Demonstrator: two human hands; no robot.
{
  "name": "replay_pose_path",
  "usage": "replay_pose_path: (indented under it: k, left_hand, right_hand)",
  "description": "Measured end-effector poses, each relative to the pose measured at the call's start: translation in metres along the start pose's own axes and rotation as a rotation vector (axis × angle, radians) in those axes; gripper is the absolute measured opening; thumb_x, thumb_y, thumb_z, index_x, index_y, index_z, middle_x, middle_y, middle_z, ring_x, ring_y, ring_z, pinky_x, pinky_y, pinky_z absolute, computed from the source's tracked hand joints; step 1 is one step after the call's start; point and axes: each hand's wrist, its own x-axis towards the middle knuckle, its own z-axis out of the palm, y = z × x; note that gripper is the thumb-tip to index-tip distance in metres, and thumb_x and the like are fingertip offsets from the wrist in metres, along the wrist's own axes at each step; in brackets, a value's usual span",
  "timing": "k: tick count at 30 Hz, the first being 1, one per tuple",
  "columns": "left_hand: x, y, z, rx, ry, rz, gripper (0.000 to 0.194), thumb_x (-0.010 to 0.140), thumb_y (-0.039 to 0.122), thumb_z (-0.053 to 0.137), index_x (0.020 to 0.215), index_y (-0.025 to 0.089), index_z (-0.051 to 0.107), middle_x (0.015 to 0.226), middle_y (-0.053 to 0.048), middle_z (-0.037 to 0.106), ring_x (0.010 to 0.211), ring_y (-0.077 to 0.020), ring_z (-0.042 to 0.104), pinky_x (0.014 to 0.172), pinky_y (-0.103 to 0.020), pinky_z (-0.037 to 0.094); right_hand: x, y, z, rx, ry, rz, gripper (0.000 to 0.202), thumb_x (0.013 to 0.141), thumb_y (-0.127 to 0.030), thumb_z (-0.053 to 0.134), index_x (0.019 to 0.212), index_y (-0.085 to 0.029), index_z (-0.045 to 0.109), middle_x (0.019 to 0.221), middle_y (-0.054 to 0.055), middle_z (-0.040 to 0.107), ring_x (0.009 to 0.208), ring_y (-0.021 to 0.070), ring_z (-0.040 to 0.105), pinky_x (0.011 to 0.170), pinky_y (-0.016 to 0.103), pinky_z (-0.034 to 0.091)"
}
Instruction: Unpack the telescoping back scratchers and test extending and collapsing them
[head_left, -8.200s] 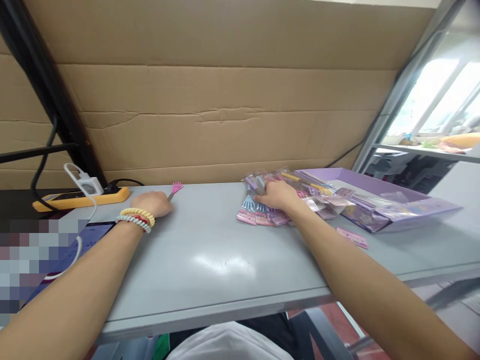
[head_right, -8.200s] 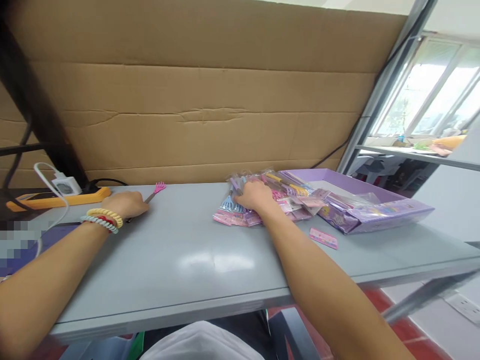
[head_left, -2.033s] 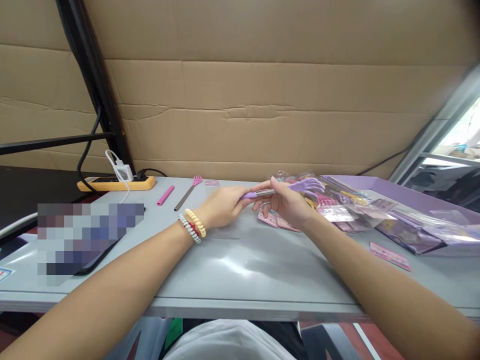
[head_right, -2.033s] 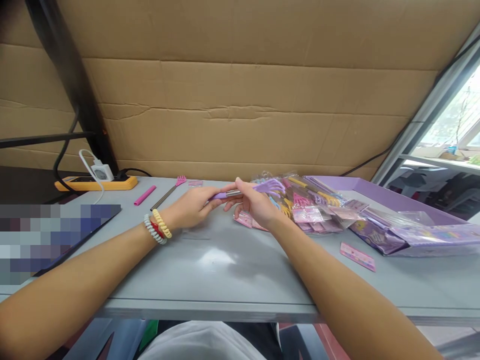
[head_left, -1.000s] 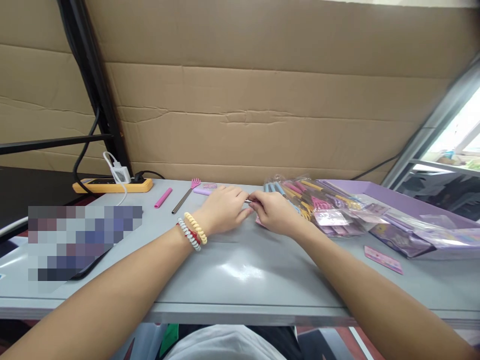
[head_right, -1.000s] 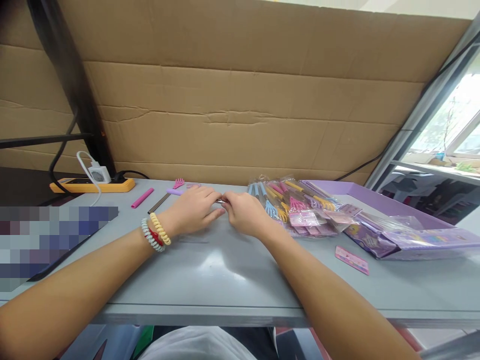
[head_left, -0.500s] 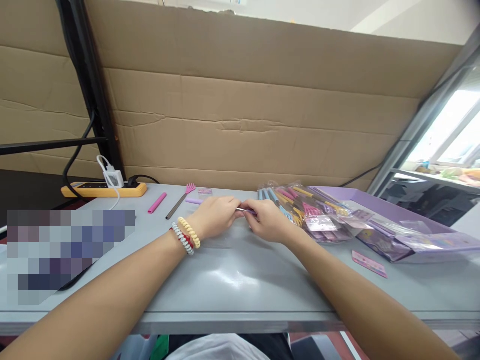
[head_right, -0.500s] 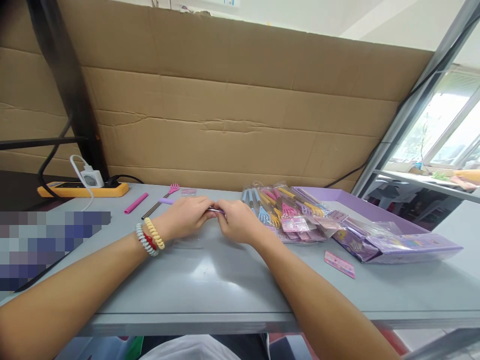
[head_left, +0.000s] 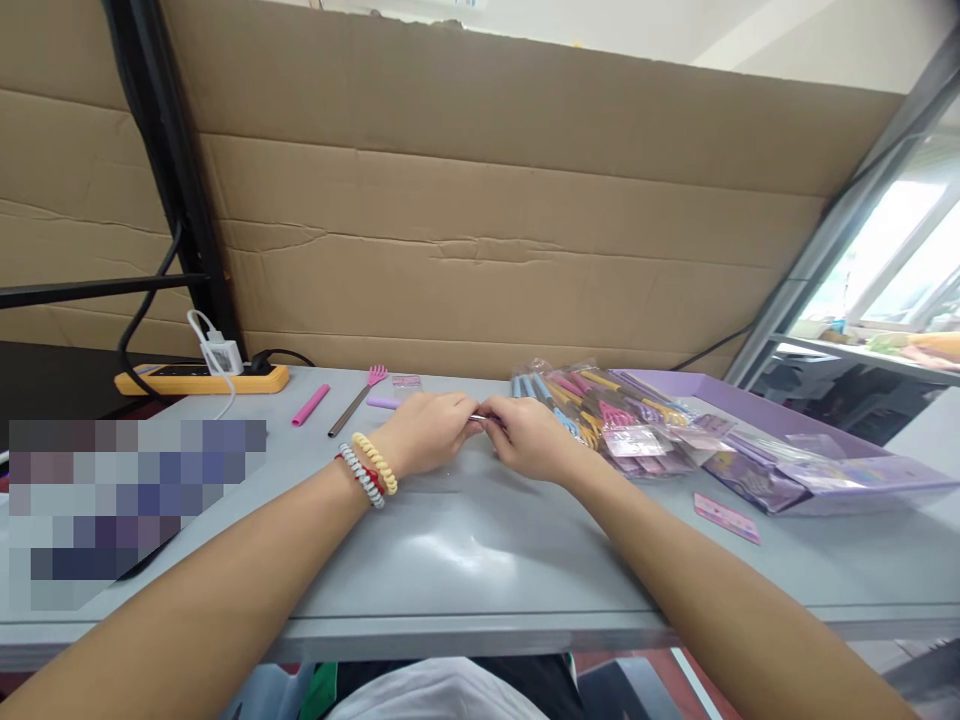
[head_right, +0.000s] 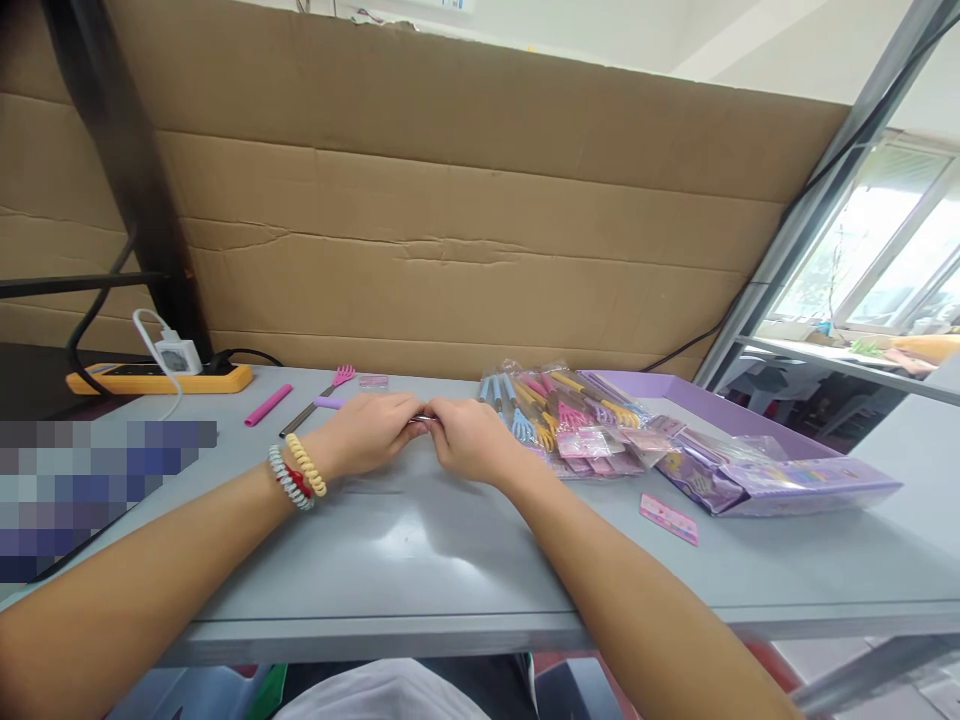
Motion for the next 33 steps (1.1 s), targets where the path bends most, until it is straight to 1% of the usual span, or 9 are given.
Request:
replay_pose_path:
  k: [5, 11, 14, 17, 21, 24, 28, 31, 33]
  left_hand:
    - [-0.001, -0.003, 0.003, 0.074, -0.010, -0.006, 0.036, 0.095, 0.038, 0.030, 0.084, 0.017, 0.057, 0.077, -0.007, 0.065, 0.065, -0.0198, 0.060, 0.050, -0.029, 0.031]
    - [-0.001, -0.006, 0.002, 0.117, 0.022, -0.045, 0.046, 0.093, 0.048, 0.029, 0.078, 0.017, 0.059, 0.066, -0.007, 0.064, 0.061, -0.0206, 0.060, 0.050, -0.028, 0.028]
    - [-0.001, -0.009, 0.000, 0.121, 0.025, -0.106, 0.055, 0.091, 0.057, 0.026, 0.073, 0.017, 0.060, 0.064, -0.008, 0.063, 0.060, -0.0213, 0.060, 0.051, -0.029, 0.028]
    - [0.000, -0.014, -0.004, 0.113, 0.029, -0.195, 0.064, 0.085, 0.068, 0.025, 0.068, 0.017, 0.060, 0.068, -0.009, 0.066, 0.064, -0.0219, 0.061, 0.052, -0.028, 0.028]
    - [0.001, -0.021, -0.012, 0.122, 0.043, -0.300, 0.069, 0.078, 0.076, 0.027, 0.064, 0.018, 0.061, 0.067, -0.009, 0.066, 0.064, -0.0218, 0.062, 0.054, -0.028, 0.029]
    - [0.002, -0.027, -0.018, 0.141, 0.044, -0.339, 0.073, 0.074, 0.081, 0.026, 0.062, 0.018, 0.061, 0.065, -0.009, 0.066, 0.066, -0.0232, 0.062, 0.054, -0.028, 0.030]
    - [0.001, -0.044, -0.024, 0.164, 0.029, -0.376, 0.074, 0.071, 0.083, 0.026, 0.063, 0.019, 0.063, 0.069, -0.009, 0.068, 0.071, -0.0253, 0.063, 0.056, -0.029, 0.032]
    - [-0.007, -0.065, -0.028, 0.174, 0.007, -0.448, 0.072, 0.070, 0.083, 0.027, 0.064, 0.021, 0.064, 0.071, -0.008, 0.069, 0.075, -0.0261, 0.063, 0.058, -0.029, 0.034]
    - [-0.014, -0.079, -0.031, 0.185, 0.003, -0.504, 0.070, 0.068, 0.083, 0.031, 0.065, 0.022, 0.064, 0.072, -0.008, 0.069, 0.077, -0.0268, 0.063, 0.059, -0.030, 0.035]
  right_hand:
    - [0.000, -0.007, -0.005, -0.069, -0.050, 0.017, 0.022, 0.086, -0.021, 0.038, 0.090, -0.016, 0.058, 0.080, 0.006, 0.067, 0.066, 0.0167, 0.056, 0.058, 0.026, 0.030]
    - [0.000, -0.005, -0.007, -0.105, -0.038, 0.002, 0.023, 0.086, -0.021, 0.037, 0.090, -0.017, 0.059, 0.074, 0.005, 0.065, 0.062, 0.0150, 0.052, 0.056, 0.025, 0.026]
    - [0.001, -0.003, -0.007, -0.073, -0.007, -0.013, 0.023, 0.086, -0.021, 0.037, 0.091, -0.019, 0.060, 0.070, 0.003, 0.063, 0.059, 0.0132, 0.050, 0.055, 0.024, 0.025]
    - [0.002, -0.003, -0.009, -0.034, 0.027, -0.009, 0.025, 0.089, -0.023, 0.037, 0.090, -0.020, 0.062, 0.068, 0.002, 0.062, 0.059, 0.0121, 0.049, 0.055, 0.024, 0.025]
    - [0.006, -0.004, -0.013, -0.051, 0.042, 0.053, 0.031, 0.091, -0.031, 0.038, 0.075, -0.019, 0.062, 0.062, 0.002, 0.060, 0.055, 0.0110, 0.044, 0.054, 0.024, 0.024]
    - [0.008, -0.002, -0.018, -0.040, 0.039, 0.111, 0.033, 0.090, -0.038, 0.042, 0.072, -0.019, 0.062, 0.060, 0.002, 0.059, 0.053, 0.0104, 0.042, 0.053, 0.024, 0.025]
    - [0.006, 0.014, -0.027, 0.034, 0.014, 0.112, 0.031, 0.089, -0.037, 0.044, 0.074, -0.018, 0.064, 0.060, 0.001, 0.059, 0.054, 0.0097, 0.044, 0.054, 0.023, 0.028]
    - [0.000, 0.039, -0.042, 0.069, -0.008, 0.129, 0.033, 0.087, -0.040, 0.046, 0.068, -0.018, 0.063, 0.056, -0.001, 0.054, 0.053, 0.0092, 0.042, 0.054, 0.023, 0.030]
    - [-0.008, 0.059, -0.057, 0.124, -0.067, 0.188, 0.036, 0.084, -0.044, 0.048, 0.066, -0.018, 0.063, 0.053, -0.002, 0.049, 0.051, 0.0087, 0.038, 0.052, 0.023, 0.030]
